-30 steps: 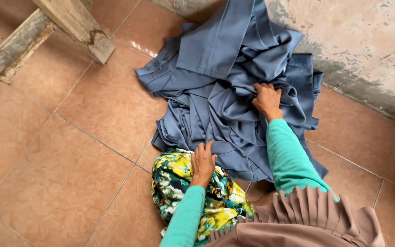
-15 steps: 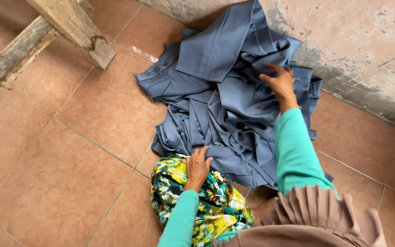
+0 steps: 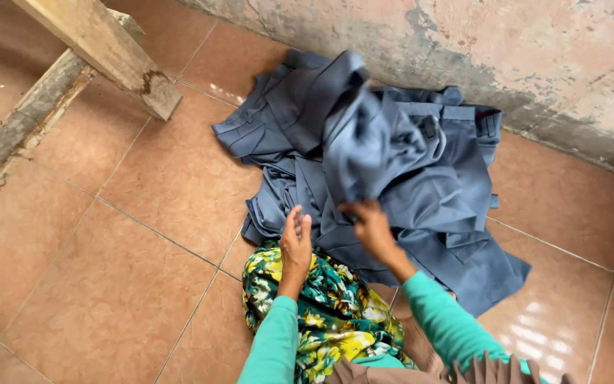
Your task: Folding trousers into neat rectangular shapes and stacking them on the floor.
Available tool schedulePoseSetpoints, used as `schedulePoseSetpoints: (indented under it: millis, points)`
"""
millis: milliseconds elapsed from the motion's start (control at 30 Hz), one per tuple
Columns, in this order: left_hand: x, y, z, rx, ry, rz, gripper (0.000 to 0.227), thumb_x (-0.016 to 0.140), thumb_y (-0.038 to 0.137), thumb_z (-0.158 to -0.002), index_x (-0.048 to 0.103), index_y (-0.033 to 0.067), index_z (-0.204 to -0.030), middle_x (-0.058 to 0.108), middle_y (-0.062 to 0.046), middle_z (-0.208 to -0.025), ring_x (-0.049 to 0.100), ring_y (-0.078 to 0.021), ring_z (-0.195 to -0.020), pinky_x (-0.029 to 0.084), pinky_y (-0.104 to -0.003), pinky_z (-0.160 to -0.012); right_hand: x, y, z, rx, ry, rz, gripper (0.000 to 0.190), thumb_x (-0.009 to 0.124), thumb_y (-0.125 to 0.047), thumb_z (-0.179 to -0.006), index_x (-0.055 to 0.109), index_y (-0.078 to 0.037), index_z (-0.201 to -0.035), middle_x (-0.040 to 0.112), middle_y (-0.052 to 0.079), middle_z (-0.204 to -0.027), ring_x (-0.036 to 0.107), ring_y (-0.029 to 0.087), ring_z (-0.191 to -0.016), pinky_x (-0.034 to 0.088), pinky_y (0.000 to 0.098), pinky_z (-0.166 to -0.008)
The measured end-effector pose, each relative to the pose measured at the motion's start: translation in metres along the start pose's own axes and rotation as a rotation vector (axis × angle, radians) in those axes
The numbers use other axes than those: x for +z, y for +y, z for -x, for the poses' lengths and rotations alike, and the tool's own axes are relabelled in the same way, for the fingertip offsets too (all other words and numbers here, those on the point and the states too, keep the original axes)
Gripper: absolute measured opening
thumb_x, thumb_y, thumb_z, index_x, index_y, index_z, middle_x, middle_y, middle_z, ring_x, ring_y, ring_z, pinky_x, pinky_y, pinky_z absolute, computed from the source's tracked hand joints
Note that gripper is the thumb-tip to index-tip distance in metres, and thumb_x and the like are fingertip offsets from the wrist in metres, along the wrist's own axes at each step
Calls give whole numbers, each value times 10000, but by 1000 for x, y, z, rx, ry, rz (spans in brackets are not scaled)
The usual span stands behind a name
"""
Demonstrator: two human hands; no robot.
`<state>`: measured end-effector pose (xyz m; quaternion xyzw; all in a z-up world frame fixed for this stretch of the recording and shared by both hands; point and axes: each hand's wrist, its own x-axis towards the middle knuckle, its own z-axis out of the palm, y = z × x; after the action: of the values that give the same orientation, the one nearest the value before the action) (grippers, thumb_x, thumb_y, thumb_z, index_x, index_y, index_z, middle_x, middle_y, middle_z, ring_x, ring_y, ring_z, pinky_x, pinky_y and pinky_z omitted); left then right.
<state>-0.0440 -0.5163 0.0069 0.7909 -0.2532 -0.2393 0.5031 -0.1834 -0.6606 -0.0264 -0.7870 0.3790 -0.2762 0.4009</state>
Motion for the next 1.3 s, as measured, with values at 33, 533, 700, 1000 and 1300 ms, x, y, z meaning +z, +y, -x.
schedulePoseSetpoints:
  millis: [33,533,700,1000,1300]
  points:
    - [1,9,1,-23,20,75,473,536,392,-1039,514,151,-1445,645,-269,-1270,643,-441,-1172,539,-499,-982,10,4,22,-90,-69,16,588,551,83,-664,806,-195,-1115,724,104,-1111,626,346,-1149,487,426,-1027]
    - [-26,-48,-2,-25,380,-411,696,752,205,-834,497,243,-1481,394,-230,-1543,381,-438,-1430,353,-581,-1096,-64,-119,6,-102,-104,-45,254,702,-102,-864,781,-216,-1076,718,31,-918,686,236,-880,545,390,-861]
    - [-23,-31,-4,92,406,-443,478,684,177,-876,627,324,-1327,483,-69,-1521,427,-294,-1431,315,-509,-1128,-49,-119,-38,-138,143,412,942,851,-399,-818,384,-184,-1608,382,202,-1486,445,416,-1260,466,604,-935]
    - [-85,-41,-44,-258,94,577,580,361,589,-1067,533,189,-1449,692,-211,-1243,700,-282,-1090,539,-361,-899,11,-131,12,-99,-226,-408,712,718,52,-670,665,-114,-1360,659,187,-1365,552,344,-1338,399,496,-1139]
    - [-212,-56,-25,-495,-30,1009,976,281,877,-813,687,91,-1226,746,-145,-1099,716,-270,-937,575,-360,-821,20,-231,126,-556,-1171,-296,1012,473,162,-532,474,-102,-1510,545,194,-1349,558,361,-1239,413,405,-1059]
